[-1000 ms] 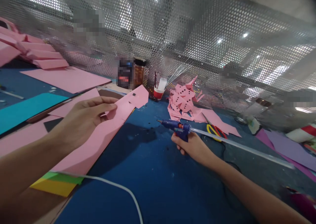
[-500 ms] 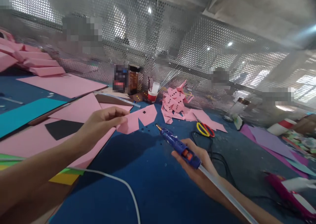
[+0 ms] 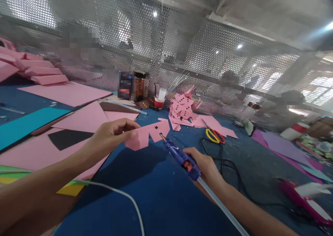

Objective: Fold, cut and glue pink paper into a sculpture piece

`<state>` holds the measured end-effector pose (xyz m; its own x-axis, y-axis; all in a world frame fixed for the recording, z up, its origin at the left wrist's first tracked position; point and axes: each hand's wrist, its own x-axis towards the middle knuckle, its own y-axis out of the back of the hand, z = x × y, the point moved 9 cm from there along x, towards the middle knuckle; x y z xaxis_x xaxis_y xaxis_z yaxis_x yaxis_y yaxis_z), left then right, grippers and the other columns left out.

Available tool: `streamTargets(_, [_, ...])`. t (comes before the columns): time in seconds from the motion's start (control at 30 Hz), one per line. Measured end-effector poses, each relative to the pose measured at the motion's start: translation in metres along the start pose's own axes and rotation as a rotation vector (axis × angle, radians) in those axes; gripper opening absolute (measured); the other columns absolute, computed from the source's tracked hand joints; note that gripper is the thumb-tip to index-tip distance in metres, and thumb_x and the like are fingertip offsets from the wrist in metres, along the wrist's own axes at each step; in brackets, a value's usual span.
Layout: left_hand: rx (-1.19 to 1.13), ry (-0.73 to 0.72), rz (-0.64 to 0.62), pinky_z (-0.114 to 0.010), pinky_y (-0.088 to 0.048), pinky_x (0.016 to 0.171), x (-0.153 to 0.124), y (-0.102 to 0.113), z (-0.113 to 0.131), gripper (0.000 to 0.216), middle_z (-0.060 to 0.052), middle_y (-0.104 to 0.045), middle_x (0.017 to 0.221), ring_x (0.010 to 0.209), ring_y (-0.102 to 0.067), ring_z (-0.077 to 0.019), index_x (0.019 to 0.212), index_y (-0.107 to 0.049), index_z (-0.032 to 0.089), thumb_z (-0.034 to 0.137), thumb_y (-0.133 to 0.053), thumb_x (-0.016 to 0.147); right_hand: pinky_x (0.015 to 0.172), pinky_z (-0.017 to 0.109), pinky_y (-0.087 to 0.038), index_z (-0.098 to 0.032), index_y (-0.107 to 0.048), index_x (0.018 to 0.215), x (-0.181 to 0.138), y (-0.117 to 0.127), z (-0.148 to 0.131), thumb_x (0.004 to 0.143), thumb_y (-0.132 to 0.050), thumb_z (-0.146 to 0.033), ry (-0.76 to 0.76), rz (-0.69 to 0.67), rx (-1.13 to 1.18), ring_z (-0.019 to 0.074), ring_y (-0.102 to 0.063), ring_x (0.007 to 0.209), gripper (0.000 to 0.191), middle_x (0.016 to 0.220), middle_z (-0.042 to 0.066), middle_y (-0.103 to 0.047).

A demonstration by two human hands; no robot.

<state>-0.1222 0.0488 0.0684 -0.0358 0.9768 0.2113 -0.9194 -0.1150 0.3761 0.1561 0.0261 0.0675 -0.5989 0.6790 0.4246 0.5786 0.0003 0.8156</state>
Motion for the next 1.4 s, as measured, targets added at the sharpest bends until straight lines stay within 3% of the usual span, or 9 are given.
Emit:
streamTargets(1.03, [0.017, -0.003, -0.022, -0.023, -0.047, 0.066, -0.0039, -0.0039, 0.0028, 0.03, 0.001, -0.072, 0.086, 0.076, -0.064, -0.0152, 0.1, -0.075, 0.022, 0.047, -0.07, 0.084, 0.067, 0.024, -0.044, -0.023, -0.056, 0.117, 0.0018, -0.0031, 0.0027, 0.083, -0.051, -0.01, 0.011, -0.014, -0.061, 0.0177, -0.069, 0.076, 0.038, 0.09, 0.001, -0.071])
streamTargets(1.4, [0.017, -0.018, -0.035, -0.026, -0.05, 0.072, -0.0027, -0.0038, 0.002, 0.033, -0.001, -0.073, 0.091, 0.08, -0.065, -0.0174, 0.102, -0.073, 0.02, 0.048, -0.069, 0.086, 0.069, 0.022, -0.044, -0.025, -0.055, 0.117, 0.0011, 0.0007, 0.0048, 0.082, -0.053, -0.008, -0.005, 0.006, -0.025, 0.0167, -0.071, 0.078, 0.039, 0.095, -0.001, -0.073])
